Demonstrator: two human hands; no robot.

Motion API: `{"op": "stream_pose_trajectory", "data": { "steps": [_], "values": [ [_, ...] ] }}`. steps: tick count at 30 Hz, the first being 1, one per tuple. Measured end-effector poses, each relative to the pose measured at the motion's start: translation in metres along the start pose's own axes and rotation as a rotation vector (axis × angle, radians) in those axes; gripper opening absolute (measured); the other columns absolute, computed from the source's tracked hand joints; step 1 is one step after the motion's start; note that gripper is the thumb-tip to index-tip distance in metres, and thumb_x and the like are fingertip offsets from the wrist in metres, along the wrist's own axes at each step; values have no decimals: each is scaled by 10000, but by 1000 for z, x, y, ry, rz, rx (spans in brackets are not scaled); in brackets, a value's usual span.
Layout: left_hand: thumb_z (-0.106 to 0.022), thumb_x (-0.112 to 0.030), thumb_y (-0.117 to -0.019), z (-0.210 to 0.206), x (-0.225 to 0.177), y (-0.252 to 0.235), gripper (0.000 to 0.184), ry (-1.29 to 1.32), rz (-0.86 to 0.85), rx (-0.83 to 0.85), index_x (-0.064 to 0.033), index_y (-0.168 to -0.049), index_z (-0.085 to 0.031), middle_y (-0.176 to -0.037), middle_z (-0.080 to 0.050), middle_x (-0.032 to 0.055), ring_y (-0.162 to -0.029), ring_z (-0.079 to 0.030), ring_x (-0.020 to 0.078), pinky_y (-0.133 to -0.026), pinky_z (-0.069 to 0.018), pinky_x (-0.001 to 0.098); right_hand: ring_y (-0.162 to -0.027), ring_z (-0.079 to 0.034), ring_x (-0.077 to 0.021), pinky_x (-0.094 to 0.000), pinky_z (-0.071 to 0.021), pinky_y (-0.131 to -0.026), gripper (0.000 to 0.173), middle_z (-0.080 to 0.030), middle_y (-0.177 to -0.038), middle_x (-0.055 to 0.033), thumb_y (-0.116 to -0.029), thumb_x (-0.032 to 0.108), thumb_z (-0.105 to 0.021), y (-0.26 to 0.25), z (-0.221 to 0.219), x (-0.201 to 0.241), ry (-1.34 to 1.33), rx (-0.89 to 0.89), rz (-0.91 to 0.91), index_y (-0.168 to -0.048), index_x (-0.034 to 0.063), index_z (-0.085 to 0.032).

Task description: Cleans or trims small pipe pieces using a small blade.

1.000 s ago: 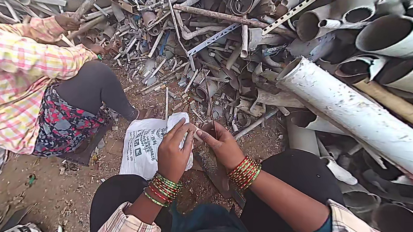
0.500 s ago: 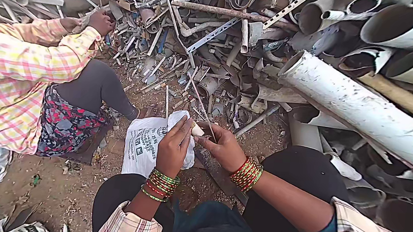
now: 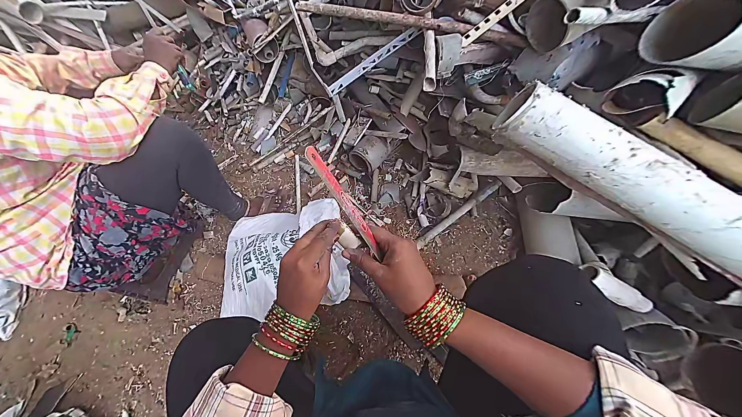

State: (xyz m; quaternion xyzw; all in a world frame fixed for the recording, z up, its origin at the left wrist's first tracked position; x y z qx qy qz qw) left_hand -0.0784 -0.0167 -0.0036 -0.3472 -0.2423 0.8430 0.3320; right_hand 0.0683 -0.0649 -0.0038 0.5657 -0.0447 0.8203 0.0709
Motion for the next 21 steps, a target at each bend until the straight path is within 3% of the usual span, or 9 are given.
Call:
{"op": "stream_pose_trajectory", "data": {
  "steps": [5,7,9,11,18,21],
  "values": [
    [-623,-6,-914,-3,3,0,180,-22,-24,-48,80,-978,-768,-918,-759,211,-822,-750,229,-781,-572,241,-753,-615,-194,-406,-501,-733,371,-683,-863,-116,-960,316,-717,3,0,4,40,46,-10,-1138,-9,-699],
    [-607,-4,-940,0,3,-2,195,8,5,-9,84,-1018,-763,-946,-762,213,-867,-759,249,-827,-577,268,-757,-621,-205,-426,-504,-737,377,-683,-858,-117,-952,323,-730,1,3,5,52,36,-18,-1132,-7,-705],
    [-568,16,-962,1,3,-3,228,70,44,53,96,-1080,-745,-1020,-753,231,-918,-758,282,-872,-582,317,-695,-552,-162,-389,-467,-688,360,-639,-803,-77,-953,315,-734,-4,9,4,43,13,-43,-1118,-3,-698],
    [-560,16,-966,0,4,-1,243,92,56,83,95,-1110,-738,-1065,-746,239,-939,-756,297,-878,-583,337,-710,-568,-134,-365,-481,-704,352,-670,-848,-69,-957,299,-733,-8,14,0,22,28,-69,-1157,12,-694],
    [-630,-9,-935,0,3,-1,206,92,73,44,72,-1072,-761,-1053,-752,230,-963,-757,288,-875,-579,307,-658,-529,-48,-261,-452,-637,325,-667,-847,-22,-951,280,-739,-9,12,-4,-22,40,-58,-1165,41,-692],
    [-643,-39,-933,0,2,1,197,25,53,-8,33,-1054,-780,-1074,-755,211,-1033,-745,318,-909,-581,348,-602,-494,0,-193,-421,-577,321,-650,-817,6,-952,251,-740,-9,10,-3,-80,39,-66,-1191,44,-684]
  ]
}}
Point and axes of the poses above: each hand's wrist, its own y-axis away from the middle knuckle, its own z-axis out of the back of the hand, x = y × z, the point moved 2 cm from there along -y, towards the middle knuckle
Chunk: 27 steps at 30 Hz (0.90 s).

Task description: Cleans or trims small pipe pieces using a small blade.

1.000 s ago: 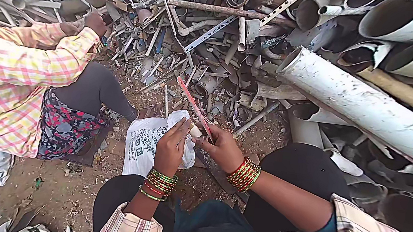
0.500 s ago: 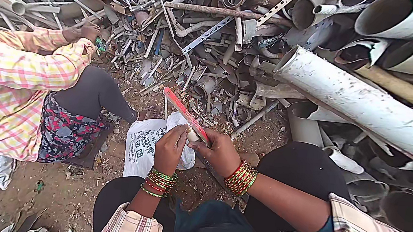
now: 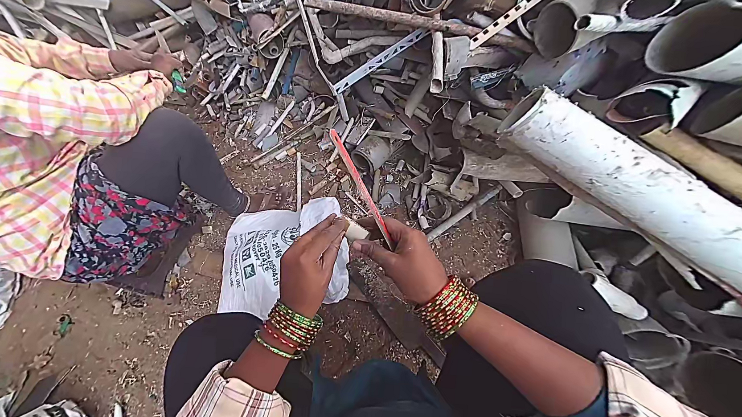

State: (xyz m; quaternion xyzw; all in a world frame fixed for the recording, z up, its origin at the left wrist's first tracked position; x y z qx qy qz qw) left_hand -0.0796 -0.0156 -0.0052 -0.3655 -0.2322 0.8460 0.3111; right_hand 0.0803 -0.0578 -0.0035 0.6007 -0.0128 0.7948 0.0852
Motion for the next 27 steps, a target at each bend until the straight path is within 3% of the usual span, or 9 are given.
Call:
{"op": "stream_pose_trajectory", "data": {
  "steps": [3,8,17,23,27],
  "values": [
    [-667,-68,-918,1,1,0,173,-89,-59,-38,-23,-1011,-806,-1122,-757,162,-1089,-724,329,-938,-569,389,-575,-479,24,-158,-404,-549,305,-630,-780,24,-951,228,-742,0,-1,2,-47,1,-13,-1185,41,-685],
    [-699,-89,-878,3,3,-3,118,-163,-113,-39,-51,-903,-808,-1016,-779,91,-997,-725,279,-846,-560,363,-579,-460,12,-181,-394,-564,310,-618,-762,19,-948,248,-745,0,-1,4,4,-7,-6,-1163,32,-689],
    [-700,-107,-824,1,1,-2,84,-259,-162,-92,-48,-818,-760,-964,-766,107,-937,-713,293,-794,-545,352,-596,-484,-4,-194,-423,-580,330,-599,-760,17,-920,262,-776,0,-1,5,33,11,13,-1127,23,-683],
    [-677,-52,-825,3,4,-3,78,-166,-73,-92,3,-842,-730,-973,-744,170,-853,-713,276,-743,-566,333,-622,-477,-21,-233,-422,-611,319,-598,-775,23,-916,288,-765,1,-4,4,37,35,49,-1117,51,-691],
    [-662,-54,-837,8,6,-5,115,-62,-11,-122,25,-880,-733,-997,-737,186,-887,-709,223,-797,-560,268,-636,-496,1,-203,-427,-614,315,-622,-819,26,-936,288,-742,1,-3,5,-12,42,29,-1144,60,-683]
  ]
}}
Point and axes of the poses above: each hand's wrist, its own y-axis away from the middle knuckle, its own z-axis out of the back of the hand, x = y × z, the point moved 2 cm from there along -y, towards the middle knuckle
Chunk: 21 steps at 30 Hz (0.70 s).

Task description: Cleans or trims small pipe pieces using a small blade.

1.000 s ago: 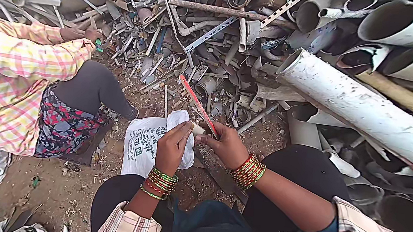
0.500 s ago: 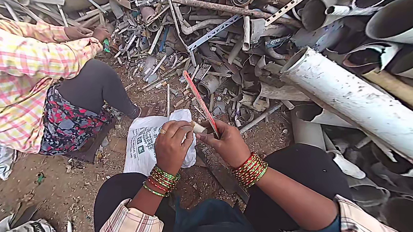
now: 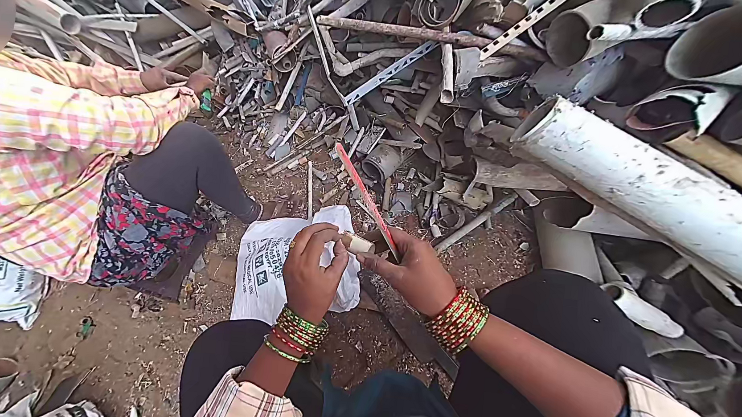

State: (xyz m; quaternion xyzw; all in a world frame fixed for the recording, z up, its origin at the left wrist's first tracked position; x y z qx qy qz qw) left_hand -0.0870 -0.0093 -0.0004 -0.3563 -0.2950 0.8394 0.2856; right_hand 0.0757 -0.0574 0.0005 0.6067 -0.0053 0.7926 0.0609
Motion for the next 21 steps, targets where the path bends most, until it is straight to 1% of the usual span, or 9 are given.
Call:
{"op": "stream_pose_trajectory", "data": {
  "steps": [3,5,9,11,12,15,17,19,21],
  "values": [
    [-585,-74,-877,2,1,-1,161,91,31,9,45,-884,-694,-980,-717,188,-915,-696,190,-823,-557,255,-594,-519,21,-160,-441,-556,288,-631,-822,27,-964,233,-715,-2,1,0,-136,-2,-71,-1175,48,-652],
    [-502,-82,-897,4,1,0,201,134,25,29,45,-857,-652,-929,-689,180,-908,-661,176,-824,-523,251,-555,-498,19,-154,-418,-514,268,-622,-805,26,-982,198,-692,-3,2,2,-216,-3,-113,-1188,37,-632],
    [-384,-109,-905,7,3,2,312,182,24,75,-1,-690,-582,-712,-587,107,-756,-587,157,-747,-459,273,-531,-478,33,-140,-384,-492,193,-637,-779,45,-990,149,-673,-4,0,3,-313,-24,-137,-1142,42,-623],
    [-436,-159,-961,5,4,3,360,210,105,70,-1,-677,-591,-676,-541,45,-708,-542,73,-703,-437,214,-517,-463,32,-139,-372,-481,187,-630,-763,47,-986,132,-675,-4,-1,3,-338,-32,-143,-1136,37,-614],
    [-504,-172,-967,4,5,2,322,232,157,67,-3,-706,-589,-704,-531,24,-715,-523,28,-690,-427,169,-509,-462,29,-138,-374,-473,191,-628,-763,43,-985,121,-676,-4,-1,4,-354,-35,-149,-1140,32,-609],
    [-686,-95,-907,0,8,2,157,316,329,68,51,-887,-630,-856,-615,69,-810,-602,9,-743,-503,131,-492,-456,14,-142,-380,-458,220,-637,-795,20,-992,92,-660,-3,-5,4,-428,-37,-174,-1187,23,-586],
    [-724,-35,-882,0,8,2,116,397,444,74,49,-911,-648,-823,-642,19,-756,-609,-36,-718,-511,116,-483,-455,15,-140,-377,-451,216,-645,-789,23,-1001,79,-641,-2,-8,4,-482,-16,-192,-1195,34,-556],
    [-634,7,-935,0,9,1,53,485,526,76,47,-911,-659,-783,-662,-23,-724,-627,-43,-727,-538,139,-492,-455,16,-141,-368,-451,232,-647,-803,29,-1012,77,-617,-2,-12,4,-502,24,-174,-1222,30,-532],
    [-453,-57,-1048,0,9,1,259,519,613,62,39,-919,-656,-813,-680,-11,-758,-652,-7,-750,-555,179,-496,-461,18,-138,-369,-448,222,-644,-810,35,-1016,75,-604,1,-15,4,-514,47,-159,-1220,36,-524]
  ]
}}
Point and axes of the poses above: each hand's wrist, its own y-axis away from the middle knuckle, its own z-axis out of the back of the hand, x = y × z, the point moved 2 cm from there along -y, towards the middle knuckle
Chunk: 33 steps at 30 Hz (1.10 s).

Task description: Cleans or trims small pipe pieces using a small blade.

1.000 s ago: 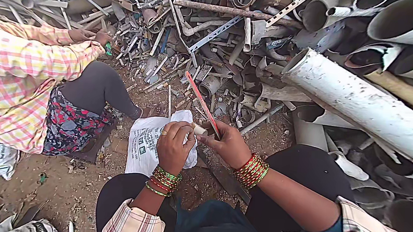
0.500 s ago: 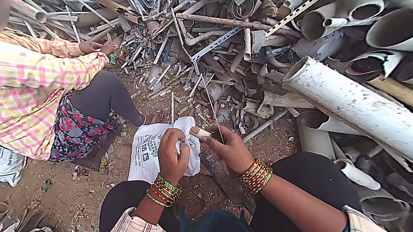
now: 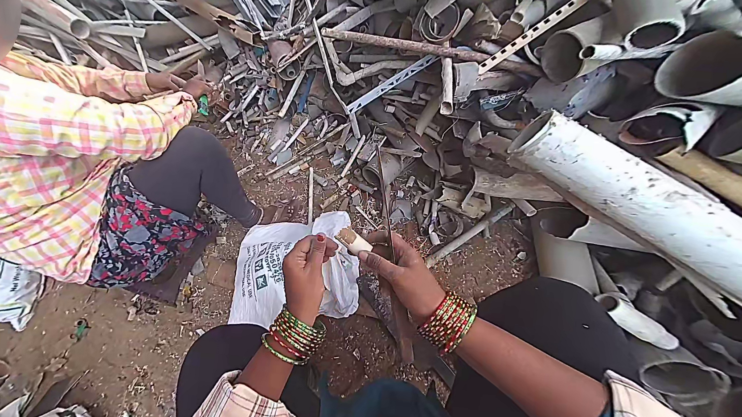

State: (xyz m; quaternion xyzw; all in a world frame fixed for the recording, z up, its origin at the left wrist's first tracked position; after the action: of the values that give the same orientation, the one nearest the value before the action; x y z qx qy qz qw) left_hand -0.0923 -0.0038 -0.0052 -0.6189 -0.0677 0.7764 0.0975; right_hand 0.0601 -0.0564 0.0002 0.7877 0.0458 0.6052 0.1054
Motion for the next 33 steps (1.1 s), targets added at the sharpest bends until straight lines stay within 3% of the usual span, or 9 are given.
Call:
{"op": "stream_pose_trajectory", "data": {
  "steps": [4,6,10,13,17,21,23,26,33],
  "values": [
    [-222,-243,-1092,-7,3,4,489,181,146,148,87,-1299,-518,-1218,-594,127,-1068,-611,110,-914,-518,269,-483,-455,30,-131,-366,-436,144,-670,-855,34,-1042,100,-550,4,-9,-8,6,53,15,-1179,63,-530],
    [-240,-248,-1089,-15,4,9,448,318,215,230,54,-1375,-406,-1228,-599,104,-1067,-617,103,-884,-526,258,-469,-451,25,-135,-377,-430,131,-650,-825,33,-1061,136,-514,6,-14,-16,38,70,16,-1165,60,-535],
    [-267,-144,-1092,-19,0,8,251,516,274,140,-17,-1276,-380,-900,-601,20,-825,-660,94,-803,-564,258,-480,-421,1,-169,-376,-456,165,-475,-668,71,-1067,250,-506,3,-14,-21,151,31,55,-1086,87,-519],
    [-246,-125,-1111,-14,-7,5,147,623,407,9,-75,-1151,-379,-741,-523,-29,-547,-530,28,-533,-485,161,-492,-424,-19,-200,-401,-469,204,-434,-714,48,-1049,244,-498,-1,-6,-16,231,10,110,-1105,68,-410],
    [-174,-305,-1132,-9,-14,3,462,682,519,-38,-104,-910,-526,-682,-597,-22,-457,-474,12,-421,-374,138,-565,-471,-57,-241,-445,-542,210,-452,-777,2,-1052,213,-388,-5,3,-3,415,14,298,-1092,16,-450],
    [-45,-399,-1117,-8,-14,6,659,585,482,2,-71,-884,-567,-655,-652,-3,-420,-485,3,-397,-382,141,-607,-562,-134,-314,-505,-609,310,-556,-756,-58,-1104,217,-351,-2,1,1,582,209,275,-1109,-22,-547],
    [-47,-400,-1121,-11,-14,8,688,565,495,-41,-56,-873,-590,-612,-639,2,-443,-545,28,-416,-439,163,-709,-607,-215,-399,-517,-712,303,-612,-812,-112,-1105,187,-390,0,-4,-2,675,250,280,-1177,-32,-588],
    [-71,-375,-1128,-13,-15,10,679,597,502,-86,-16,-948,-619,-713,-701,34,-634,-685,98,-614,-582,252,-888,-683,-373,-556,-527,-827,371,-688,-978,-223,-1091,160,-416,2,-9,-2,786,209,319,-1363,-30,-582],
    [-187,-298,-1135,-16,-20,13,513,664,527,-71,-37,-966,-594,-789,-680,41,-753,-696,116,-726,-591,264,-803,-667,-393,-552,-515,-713,304,-641,-853,-223,-1084,175,-421,-1,-10,-2,839,97,356,-1129,-65,-602]
  ]
}}
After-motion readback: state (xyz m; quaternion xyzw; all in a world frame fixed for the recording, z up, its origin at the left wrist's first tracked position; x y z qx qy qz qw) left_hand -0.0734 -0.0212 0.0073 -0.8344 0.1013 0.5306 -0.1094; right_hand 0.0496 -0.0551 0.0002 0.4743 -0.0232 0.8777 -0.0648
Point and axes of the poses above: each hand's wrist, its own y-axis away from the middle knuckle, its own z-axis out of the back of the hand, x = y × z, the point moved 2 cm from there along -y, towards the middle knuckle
